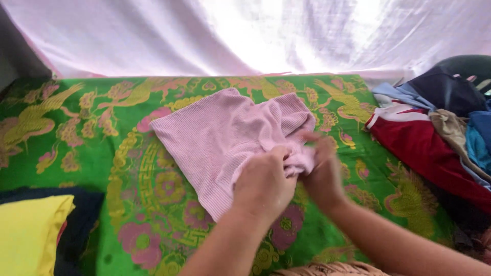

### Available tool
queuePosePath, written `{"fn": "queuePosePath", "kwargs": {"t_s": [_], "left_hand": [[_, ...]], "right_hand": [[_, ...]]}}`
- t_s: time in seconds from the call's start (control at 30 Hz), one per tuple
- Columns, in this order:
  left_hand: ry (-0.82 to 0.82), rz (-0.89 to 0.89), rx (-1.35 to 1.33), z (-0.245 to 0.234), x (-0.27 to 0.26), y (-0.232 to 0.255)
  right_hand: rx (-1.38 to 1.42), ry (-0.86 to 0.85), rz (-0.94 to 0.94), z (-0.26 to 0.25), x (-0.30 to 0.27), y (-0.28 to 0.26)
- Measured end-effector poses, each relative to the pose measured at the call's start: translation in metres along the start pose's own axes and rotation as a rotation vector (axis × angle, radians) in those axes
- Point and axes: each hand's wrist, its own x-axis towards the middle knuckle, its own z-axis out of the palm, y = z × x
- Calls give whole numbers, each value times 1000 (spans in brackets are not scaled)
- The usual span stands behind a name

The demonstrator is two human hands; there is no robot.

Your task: Folding various items of clothing, including a pair of pink shorts and a blue t-shirt, on a surface covered with a green patterned cloth.

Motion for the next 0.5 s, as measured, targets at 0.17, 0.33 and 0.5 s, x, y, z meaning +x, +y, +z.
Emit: {"fn": "queuePosePath", "kwargs": {"t_s": [0.17, 0.33, 0.5], "left_hand": [[-62, 31, 383, -25, 12, -17], [-54, -84, 661, -48, 9, -24], [186, 36, 753, -45, 12, -29]], "right_hand": [[-70, 138, 115, -38, 46, 26], [355, 90, 334, -49, 56, 71], [-500, -1553, 505, -85, 39, 13]]}}
